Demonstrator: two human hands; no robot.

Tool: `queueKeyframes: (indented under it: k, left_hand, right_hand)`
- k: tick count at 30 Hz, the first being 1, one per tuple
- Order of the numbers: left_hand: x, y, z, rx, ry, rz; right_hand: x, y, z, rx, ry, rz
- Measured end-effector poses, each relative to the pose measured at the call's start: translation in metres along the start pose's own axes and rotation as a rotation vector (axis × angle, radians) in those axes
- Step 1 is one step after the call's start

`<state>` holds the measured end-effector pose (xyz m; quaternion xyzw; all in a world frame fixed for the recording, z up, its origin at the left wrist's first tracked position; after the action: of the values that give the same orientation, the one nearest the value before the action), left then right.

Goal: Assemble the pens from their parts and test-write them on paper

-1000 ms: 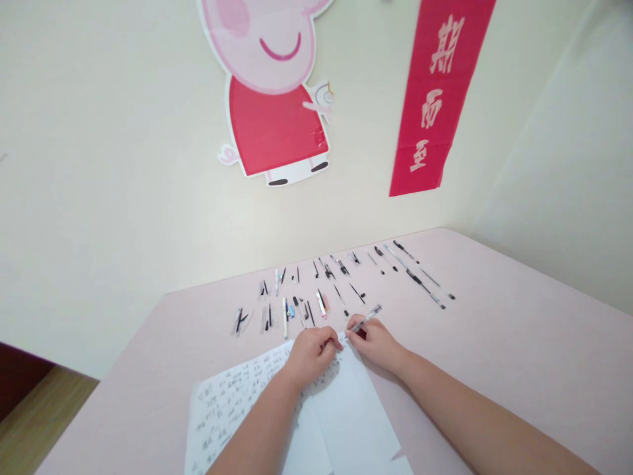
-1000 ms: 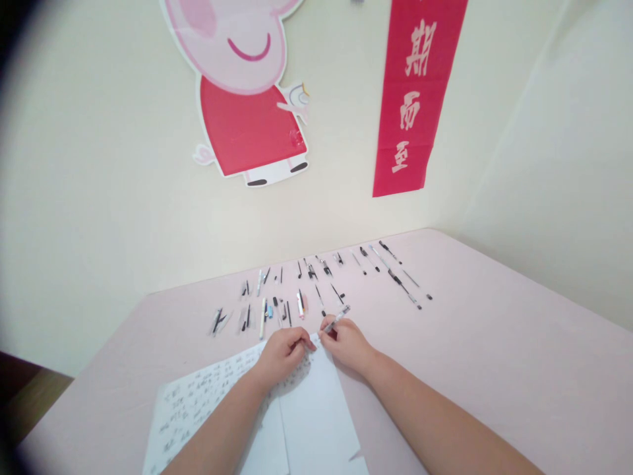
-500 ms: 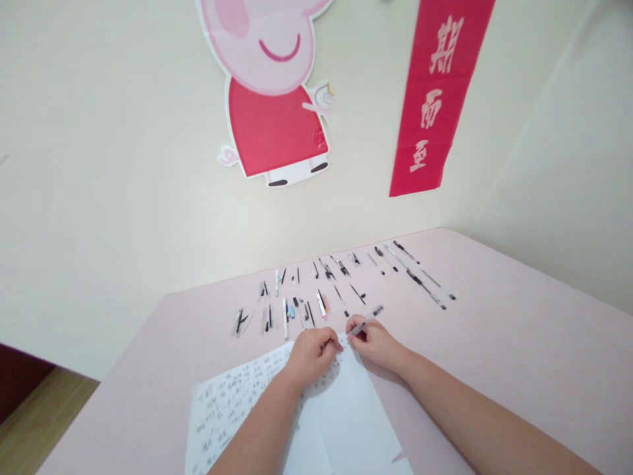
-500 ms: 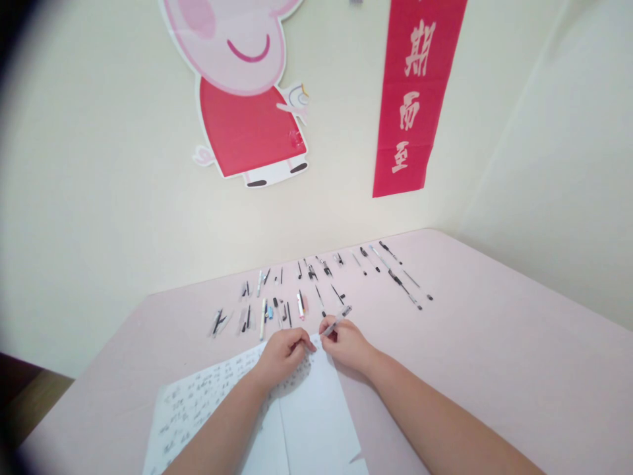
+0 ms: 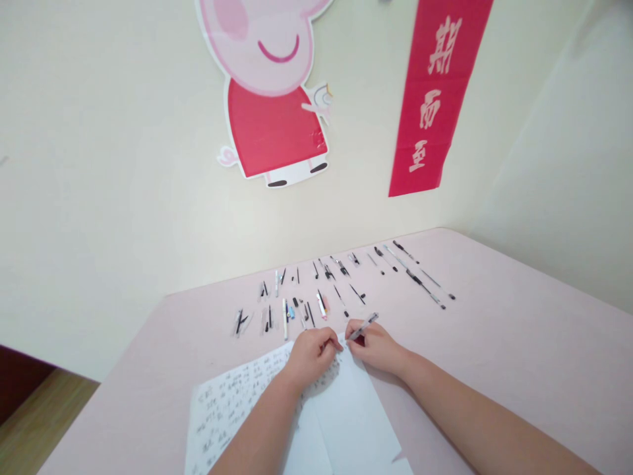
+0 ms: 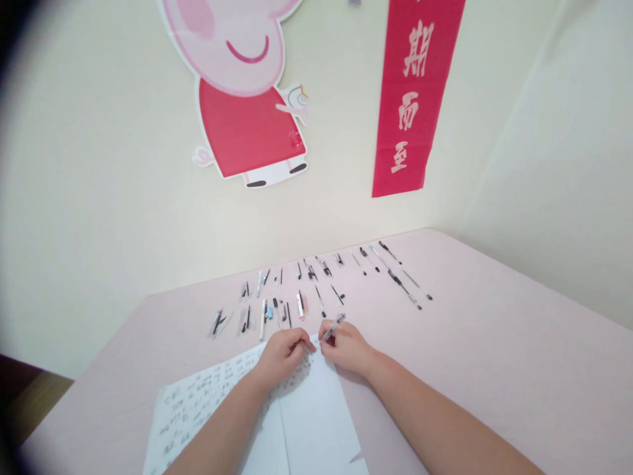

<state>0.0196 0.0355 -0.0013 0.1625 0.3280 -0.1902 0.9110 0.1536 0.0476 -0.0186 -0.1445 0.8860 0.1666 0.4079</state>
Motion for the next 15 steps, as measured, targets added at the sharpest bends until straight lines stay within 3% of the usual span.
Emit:
queueKeyframes:
  k: [15]
  left_hand:
    - [0.0002,-0.0002,-0.0004,-0.011,0.006,-0.006]
  right_hand:
    - [0.0002,-0.0012,0.0001,0.006,0.043,-0.028]
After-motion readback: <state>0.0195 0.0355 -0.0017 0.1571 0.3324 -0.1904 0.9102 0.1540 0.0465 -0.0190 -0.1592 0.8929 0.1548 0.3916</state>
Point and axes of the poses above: each hand's wrist, its own y-axis towards the middle knuckle, its own x-axis out of the palm, z = x × y, the point moved 6 cm from there along y, towards the middle knuckle, and after that the axes turned 8 degrees about -y, right-handed, at the moved point
